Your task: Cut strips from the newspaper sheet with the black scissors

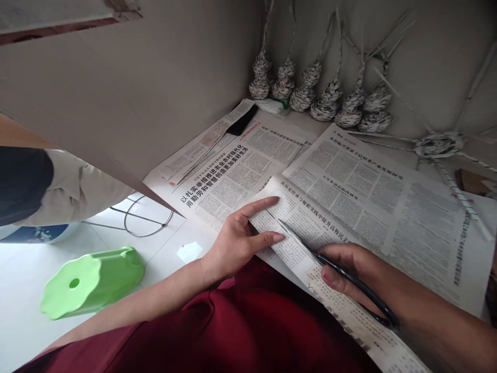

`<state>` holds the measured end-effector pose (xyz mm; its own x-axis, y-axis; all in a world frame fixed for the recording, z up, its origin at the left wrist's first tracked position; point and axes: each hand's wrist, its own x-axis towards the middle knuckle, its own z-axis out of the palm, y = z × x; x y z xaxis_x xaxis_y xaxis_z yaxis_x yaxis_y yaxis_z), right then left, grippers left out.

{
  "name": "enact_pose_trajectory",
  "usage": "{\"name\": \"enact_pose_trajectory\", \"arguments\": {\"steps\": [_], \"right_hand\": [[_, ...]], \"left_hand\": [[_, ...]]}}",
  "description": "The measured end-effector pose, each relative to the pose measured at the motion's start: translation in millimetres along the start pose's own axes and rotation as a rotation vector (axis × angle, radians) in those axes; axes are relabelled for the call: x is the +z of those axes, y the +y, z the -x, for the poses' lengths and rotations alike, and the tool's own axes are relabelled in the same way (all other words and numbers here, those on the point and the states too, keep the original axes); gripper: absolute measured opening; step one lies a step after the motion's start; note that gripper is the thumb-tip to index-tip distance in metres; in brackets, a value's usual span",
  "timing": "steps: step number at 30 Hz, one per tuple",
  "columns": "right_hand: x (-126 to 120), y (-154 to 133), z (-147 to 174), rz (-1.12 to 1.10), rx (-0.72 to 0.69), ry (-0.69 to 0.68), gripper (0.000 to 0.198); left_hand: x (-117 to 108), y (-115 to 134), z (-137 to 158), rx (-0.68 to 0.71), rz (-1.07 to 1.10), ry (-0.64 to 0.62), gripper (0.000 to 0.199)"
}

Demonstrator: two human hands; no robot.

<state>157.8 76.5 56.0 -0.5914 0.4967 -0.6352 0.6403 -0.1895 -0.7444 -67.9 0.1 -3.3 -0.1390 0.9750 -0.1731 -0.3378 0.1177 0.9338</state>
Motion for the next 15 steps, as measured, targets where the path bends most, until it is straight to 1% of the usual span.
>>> {"name": "enact_pose_trajectory", "arguments": {"steps": [2, 6, 9, 12, 15], "right_hand": [[0.4, -3.2, -3.0, 0.019, -0.013, -0.003, 0.047], [-1.3, -4.9, -7.0, 0.016, -0.003, -0.067, 0.040], [-2.0, -4.1, -6.4, -0.011, 0.002, -0.065, 0.036], [-2.0, -1.0, -5.4, -0.006, -0.002, -0.061, 0.036], [-2.4, 2.5, -4.9, 0.026, -0.008, -0.058, 0.038]], "left_hand": [[0.2, 1.6, 0.7, 0.007, -0.006, -0.001, 0.069], [-1.1, 3.4, 1.0, 0.024, -0.031, 0.014, 0.068], [-1.6, 2.4, 0.7, 0.023, -0.039, 0.018, 0.068], [-1.6, 1.7, 0.0, 0.010, -0.015, 0.018, 0.069], [-3.4, 3.3, -1.3, -0.016, 0.015, 0.016, 0.063]]}}
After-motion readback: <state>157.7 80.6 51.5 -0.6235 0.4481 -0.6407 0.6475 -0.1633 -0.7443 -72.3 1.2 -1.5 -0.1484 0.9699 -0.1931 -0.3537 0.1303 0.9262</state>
